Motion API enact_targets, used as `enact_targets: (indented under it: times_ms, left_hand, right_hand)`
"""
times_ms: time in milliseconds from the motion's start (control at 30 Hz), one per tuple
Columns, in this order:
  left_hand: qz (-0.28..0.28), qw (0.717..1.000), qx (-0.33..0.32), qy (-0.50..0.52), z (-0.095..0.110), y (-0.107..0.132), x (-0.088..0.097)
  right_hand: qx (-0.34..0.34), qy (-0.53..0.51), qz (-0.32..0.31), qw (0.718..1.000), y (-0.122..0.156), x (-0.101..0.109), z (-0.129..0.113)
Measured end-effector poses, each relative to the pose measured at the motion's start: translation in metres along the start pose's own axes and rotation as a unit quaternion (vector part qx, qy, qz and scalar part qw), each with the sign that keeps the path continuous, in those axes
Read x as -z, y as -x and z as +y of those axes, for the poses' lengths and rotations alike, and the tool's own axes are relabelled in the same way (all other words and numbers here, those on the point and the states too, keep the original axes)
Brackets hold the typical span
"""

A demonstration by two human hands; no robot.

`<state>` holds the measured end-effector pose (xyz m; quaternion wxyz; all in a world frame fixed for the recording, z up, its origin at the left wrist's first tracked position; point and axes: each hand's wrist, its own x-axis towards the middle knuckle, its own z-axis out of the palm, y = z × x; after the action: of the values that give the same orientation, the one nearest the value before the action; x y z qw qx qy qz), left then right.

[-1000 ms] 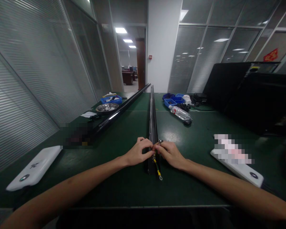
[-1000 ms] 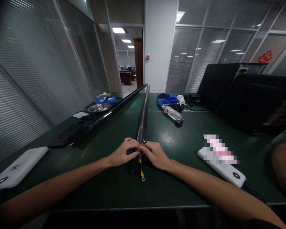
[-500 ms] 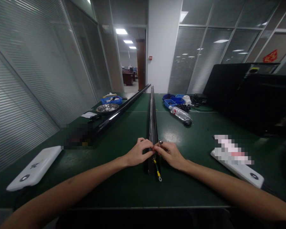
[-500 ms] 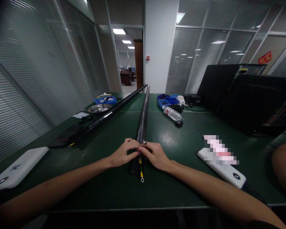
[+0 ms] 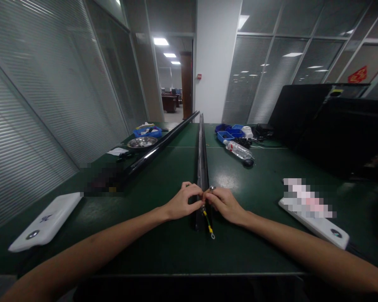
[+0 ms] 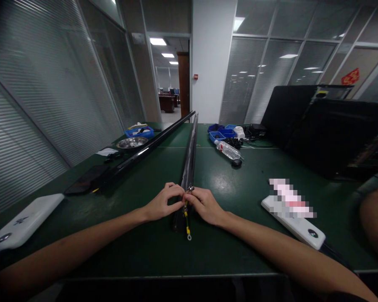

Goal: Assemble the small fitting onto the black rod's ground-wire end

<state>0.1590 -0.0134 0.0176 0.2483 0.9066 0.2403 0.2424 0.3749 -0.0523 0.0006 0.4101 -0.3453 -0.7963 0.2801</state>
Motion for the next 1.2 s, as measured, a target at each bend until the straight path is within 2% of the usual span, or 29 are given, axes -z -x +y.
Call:
enact_targets:
  times_ms: [233,533,933,1200]
  left_hand:
    - [-0.004,1.0,0.001,0.008,0.0037,0.0002,0.0025]
    - [-0.012,1.0,-0.003,-0.008,-0.0048,0.0017,-0.0012]
    - [0.004,1.0,0.007,-0.008,0.0028,-0.0009,0.0002]
    - [-0.007,1.0,-0.004,-0.009,0.0012,0.0,0.0012]
  right_hand:
    - [0.007,-0.009,-0.005,1.0,0.0001,0.0008,-0.0015]
    - [-0.004,0.004,0.019,1.0,0.0002,-0.0006,-0.0018]
    - [-0.005,-0.001,0.007,1.0,-0.0002,-0.0007,-0.0012]
    - [0.008,0.005,0.023,1.0,-0.0003,0.0004,-0.0035]
